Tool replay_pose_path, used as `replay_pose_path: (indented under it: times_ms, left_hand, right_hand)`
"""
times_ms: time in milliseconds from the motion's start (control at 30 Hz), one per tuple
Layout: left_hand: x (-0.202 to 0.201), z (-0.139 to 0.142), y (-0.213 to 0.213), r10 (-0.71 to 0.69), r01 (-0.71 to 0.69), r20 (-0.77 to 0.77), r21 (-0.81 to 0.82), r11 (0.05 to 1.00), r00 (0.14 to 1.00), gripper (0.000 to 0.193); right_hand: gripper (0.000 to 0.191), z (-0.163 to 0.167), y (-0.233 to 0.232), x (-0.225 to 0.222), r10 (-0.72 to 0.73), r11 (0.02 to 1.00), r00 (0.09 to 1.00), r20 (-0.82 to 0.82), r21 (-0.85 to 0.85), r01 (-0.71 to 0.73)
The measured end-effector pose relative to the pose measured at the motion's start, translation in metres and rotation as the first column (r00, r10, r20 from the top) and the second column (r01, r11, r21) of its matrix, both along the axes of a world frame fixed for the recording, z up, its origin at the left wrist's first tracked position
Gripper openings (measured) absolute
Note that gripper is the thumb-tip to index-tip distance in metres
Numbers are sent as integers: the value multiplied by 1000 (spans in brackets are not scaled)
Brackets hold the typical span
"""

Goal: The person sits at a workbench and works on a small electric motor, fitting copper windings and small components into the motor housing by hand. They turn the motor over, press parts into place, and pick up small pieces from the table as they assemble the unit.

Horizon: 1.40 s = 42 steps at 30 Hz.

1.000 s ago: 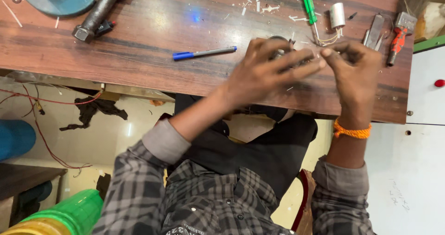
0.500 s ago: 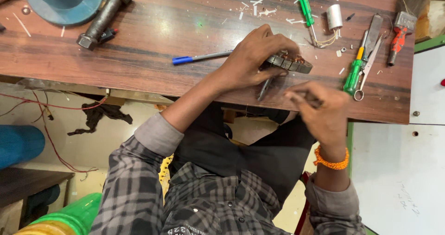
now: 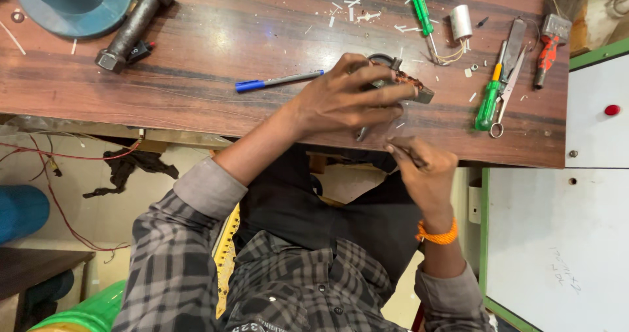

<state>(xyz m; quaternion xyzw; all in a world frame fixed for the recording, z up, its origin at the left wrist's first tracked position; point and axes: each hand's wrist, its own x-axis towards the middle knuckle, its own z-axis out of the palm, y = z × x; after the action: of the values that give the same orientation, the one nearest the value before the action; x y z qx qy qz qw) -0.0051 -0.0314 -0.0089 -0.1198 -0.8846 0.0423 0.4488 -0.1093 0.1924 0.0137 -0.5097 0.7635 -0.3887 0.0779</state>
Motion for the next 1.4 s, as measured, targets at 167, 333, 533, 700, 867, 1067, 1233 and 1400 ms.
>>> replay_pose_path:
  times_ms: [167, 333, 533, 700, 867, 1067, 1233, 1400]
  left_hand:
    - [6, -4, 10, -19, 19, -25, -12, 1000, 999, 16]
    - [17, 2, 22, -21, 9, 46, 236, 972, 999, 15]
    - [15, -3, 40, -172, 77, -4, 903, 424, 985, 14]
    - [4, -19, 57, -262, 58, -110, 978, -199, 959, 10]
    - [-14, -27, 75, -140, 174, -230, 927, -331, 963, 11]
    - [-14, -22, 79, 2, 115, -119, 959, -260, 993, 9]
    - [-10, -1, 85, 179, 51, -34, 995, -89, 983, 9]
    - [14, 24, 70, 235, -93, -102, 712, 696, 967, 22]
  right_hand:
    - [25, 55, 12, -10, 186, 981, 977, -108, 83, -178]
    - [15, 86, -1, -11, 123, 987, 956, -267, 137, -89]
    - [7, 84, -54, -27, 51, 998, 942, -333, 45, -38]
    - [7, 76, -81, -50, 70, 993, 998, -9, 97, -69]
    - [7, 76, -82, -73, 181, 979, 951, 252, 45, -198]
    - [10, 59, -88, -85, 113, 986, 983, 144, 108, -129]
    - [9, 32, -96, -98, 2, 995, 966, 258, 98, -28]
    - [10, 19, -82, -106, -41, 998, 911, 410, 61, 18]
